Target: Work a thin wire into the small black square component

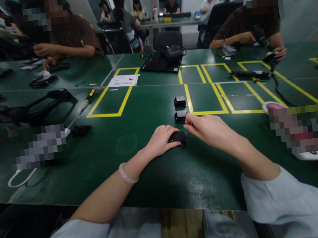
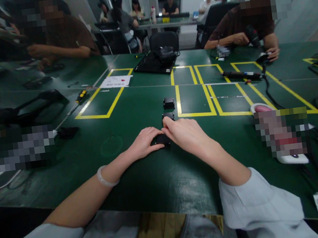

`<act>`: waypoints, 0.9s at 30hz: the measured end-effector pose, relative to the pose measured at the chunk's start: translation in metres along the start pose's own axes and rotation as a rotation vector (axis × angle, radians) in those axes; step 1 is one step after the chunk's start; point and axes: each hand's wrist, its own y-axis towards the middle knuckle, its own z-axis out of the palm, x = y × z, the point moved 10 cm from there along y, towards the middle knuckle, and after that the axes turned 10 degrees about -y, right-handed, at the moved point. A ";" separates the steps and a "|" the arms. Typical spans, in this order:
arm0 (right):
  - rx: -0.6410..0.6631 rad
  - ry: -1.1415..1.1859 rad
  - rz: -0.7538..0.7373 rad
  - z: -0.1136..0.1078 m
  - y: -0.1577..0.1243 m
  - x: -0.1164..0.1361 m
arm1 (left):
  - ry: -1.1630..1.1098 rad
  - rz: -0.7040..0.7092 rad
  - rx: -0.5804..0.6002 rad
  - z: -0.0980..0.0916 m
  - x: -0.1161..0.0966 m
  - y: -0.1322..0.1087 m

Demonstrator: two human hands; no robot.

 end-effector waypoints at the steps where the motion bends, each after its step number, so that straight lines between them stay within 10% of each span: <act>1: -0.001 0.001 -0.005 0.000 0.000 0.000 | -0.001 0.002 0.008 0.001 0.000 0.000; 27: 0.000 0.103 -0.053 -0.002 -0.003 -0.002 | -0.016 -0.007 0.003 0.000 -0.001 0.001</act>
